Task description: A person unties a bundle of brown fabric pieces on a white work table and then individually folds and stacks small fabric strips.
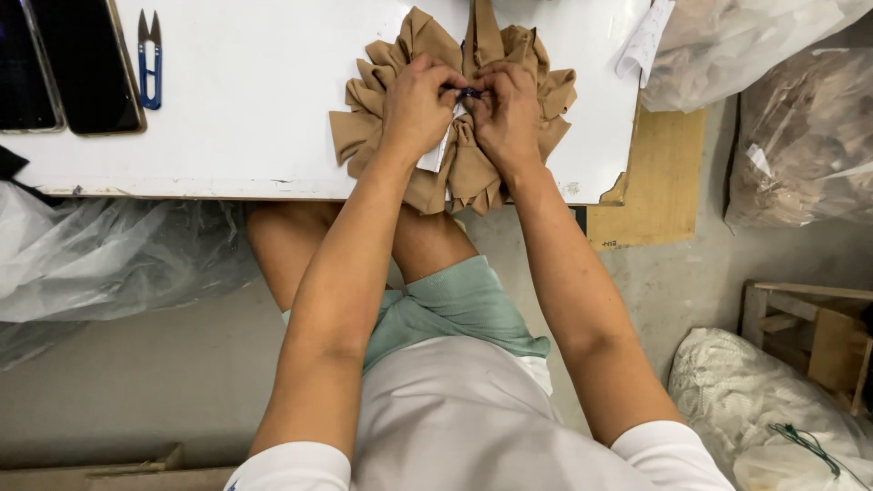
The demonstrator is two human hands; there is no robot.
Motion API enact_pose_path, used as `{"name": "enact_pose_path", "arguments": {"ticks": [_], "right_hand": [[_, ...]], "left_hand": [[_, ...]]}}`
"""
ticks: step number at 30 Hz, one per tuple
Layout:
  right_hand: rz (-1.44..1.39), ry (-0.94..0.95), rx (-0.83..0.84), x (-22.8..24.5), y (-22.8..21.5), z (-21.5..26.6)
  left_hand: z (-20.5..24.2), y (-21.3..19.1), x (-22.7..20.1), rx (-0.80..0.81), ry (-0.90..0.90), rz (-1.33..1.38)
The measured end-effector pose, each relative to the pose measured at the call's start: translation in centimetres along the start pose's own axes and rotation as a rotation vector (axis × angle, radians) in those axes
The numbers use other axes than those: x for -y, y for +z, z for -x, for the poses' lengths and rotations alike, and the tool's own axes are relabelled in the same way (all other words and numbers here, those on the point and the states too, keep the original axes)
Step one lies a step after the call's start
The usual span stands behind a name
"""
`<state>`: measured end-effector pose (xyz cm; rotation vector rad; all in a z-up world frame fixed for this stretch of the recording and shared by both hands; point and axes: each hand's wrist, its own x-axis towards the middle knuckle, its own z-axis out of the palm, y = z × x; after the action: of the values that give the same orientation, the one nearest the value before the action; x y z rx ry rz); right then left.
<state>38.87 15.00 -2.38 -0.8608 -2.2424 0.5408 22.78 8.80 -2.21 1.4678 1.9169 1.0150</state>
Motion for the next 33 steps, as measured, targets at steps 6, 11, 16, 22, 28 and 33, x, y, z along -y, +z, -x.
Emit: {"name": "enact_pose_path", "arguments": {"ticks": [6,11,16,22,28,33], "right_hand": [[-0.227,0.042,-0.044,1.5,-1.7,0.3],[0.034,-0.071,0.004,0.1,-0.1,0.6],[0.191,0.051,-0.056,-1.2,-0.1,1.7],[0.096,0.135,-0.06,0.0,-1.9,2.9],[0.219,0.084,0.016,0.9,-1.7,1.9],[0.164,0.244,0.158,1.4,-2.1,0.5]], "left_hand": [[1.1,-1.8,-0.6,0.003,-0.052,0.224],[0.9,-2.1,-1.7,0.189,-0.021,-0.057],[1.5,-1.3,-0.2,-0.215,-0.088,0.191],[1.3,-1.1,1.7,-0.385,-0.174,0.344],[1.5,-2.0,-0.2,-0.465,-0.312,0.454],[2.2,-1.4,0.5,-0.453,-0.081,0.338]]}}
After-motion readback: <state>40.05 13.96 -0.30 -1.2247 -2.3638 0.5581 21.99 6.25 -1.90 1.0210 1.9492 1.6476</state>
